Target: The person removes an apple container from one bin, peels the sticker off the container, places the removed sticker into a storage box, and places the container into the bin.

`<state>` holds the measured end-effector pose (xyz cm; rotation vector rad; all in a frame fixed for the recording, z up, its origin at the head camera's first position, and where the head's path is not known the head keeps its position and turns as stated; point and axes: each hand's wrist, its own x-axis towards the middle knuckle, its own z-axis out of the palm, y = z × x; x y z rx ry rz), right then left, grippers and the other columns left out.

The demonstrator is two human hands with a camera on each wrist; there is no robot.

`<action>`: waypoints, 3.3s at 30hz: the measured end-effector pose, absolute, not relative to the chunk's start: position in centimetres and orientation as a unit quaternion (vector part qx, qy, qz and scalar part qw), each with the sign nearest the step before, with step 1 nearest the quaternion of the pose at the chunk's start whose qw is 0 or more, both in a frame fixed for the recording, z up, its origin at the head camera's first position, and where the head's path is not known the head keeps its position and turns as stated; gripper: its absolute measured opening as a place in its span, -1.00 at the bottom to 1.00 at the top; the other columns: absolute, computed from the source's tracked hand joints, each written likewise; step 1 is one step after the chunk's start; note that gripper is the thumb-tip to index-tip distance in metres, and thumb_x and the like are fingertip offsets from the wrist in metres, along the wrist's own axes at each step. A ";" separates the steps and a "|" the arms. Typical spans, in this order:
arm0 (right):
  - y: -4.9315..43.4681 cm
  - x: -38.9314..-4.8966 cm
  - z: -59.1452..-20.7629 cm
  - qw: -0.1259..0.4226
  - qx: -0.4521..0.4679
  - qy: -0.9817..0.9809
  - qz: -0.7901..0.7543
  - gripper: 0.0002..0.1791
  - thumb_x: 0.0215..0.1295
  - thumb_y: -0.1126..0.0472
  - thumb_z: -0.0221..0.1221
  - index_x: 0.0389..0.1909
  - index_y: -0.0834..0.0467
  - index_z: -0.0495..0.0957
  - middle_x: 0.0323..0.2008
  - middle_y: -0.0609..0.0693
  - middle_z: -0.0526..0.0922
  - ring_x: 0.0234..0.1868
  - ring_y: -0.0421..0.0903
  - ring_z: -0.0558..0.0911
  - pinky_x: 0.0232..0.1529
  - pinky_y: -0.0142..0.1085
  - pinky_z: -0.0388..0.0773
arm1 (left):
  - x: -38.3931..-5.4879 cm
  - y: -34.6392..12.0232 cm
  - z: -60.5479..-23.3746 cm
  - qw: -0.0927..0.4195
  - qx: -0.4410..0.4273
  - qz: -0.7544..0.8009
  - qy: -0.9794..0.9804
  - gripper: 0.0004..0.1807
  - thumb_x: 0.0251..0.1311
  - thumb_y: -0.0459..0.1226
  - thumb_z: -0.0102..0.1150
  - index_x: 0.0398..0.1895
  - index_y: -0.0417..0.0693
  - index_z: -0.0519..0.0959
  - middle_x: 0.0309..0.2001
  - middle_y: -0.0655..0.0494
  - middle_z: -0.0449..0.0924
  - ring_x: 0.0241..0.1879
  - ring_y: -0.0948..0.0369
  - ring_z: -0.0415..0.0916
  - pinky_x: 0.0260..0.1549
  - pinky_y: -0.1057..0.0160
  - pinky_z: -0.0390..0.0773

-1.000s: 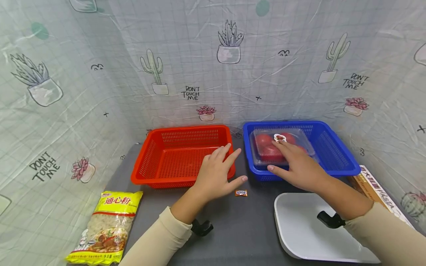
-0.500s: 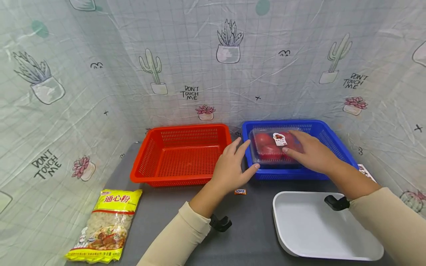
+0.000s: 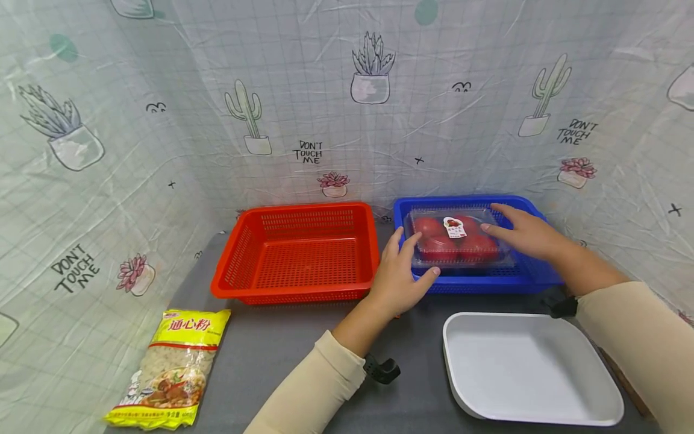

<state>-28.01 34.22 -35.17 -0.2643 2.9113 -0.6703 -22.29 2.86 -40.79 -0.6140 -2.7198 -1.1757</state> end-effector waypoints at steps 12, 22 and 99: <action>36.6 -30.3 -35.3 0.157 -0.089 0.950 -0.256 0.05 0.59 -0.36 0.00 0.70 0.31 -0.10 0.53 0.59 0.11 0.49 0.66 0.12 0.34 0.60 0.13 | -22.1 4.3 -43.3 0.072 -0.142 -0.409 -0.898 -0.14 0.32 0.03 0.39 0.65 0.18 0.28 0.72 -0.04 -0.08 0.65 -0.06 0.03 0.47 -0.26 0.29; 38.4 -32.4 -35.0 0.233 -0.106 0.928 -0.271 -0.05 0.65 -0.15 0.03 0.62 0.46 -0.11 0.49 0.66 0.03 0.44 0.71 0.13 0.20 0.55 0.39 | -21.6 4.9 -44.4 0.071 -0.104 -0.435 -0.892 -0.18 0.39 0.05 0.31 0.66 0.17 0.26 0.70 0.01 -0.01 0.58 -0.07 0.23 0.42 -0.20 0.41; 40.1 -36.8 -41.3 0.319 -0.036 0.775 -0.545 -0.07 0.64 -0.18 -0.09 0.63 0.13 -0.45 0.55 0.37 -0.16 0.42 0.31 0.27 0.27 0.19 0.55 | -21.8 5.5 -46.7 0.069 -0.095 -0.570 -0.813 -0.14 0.36 0.07 0.36 0.63 0.03 0.29 0.63 0.03 0.15 0.52 0.02 0.29 0.47 -0.07 0.37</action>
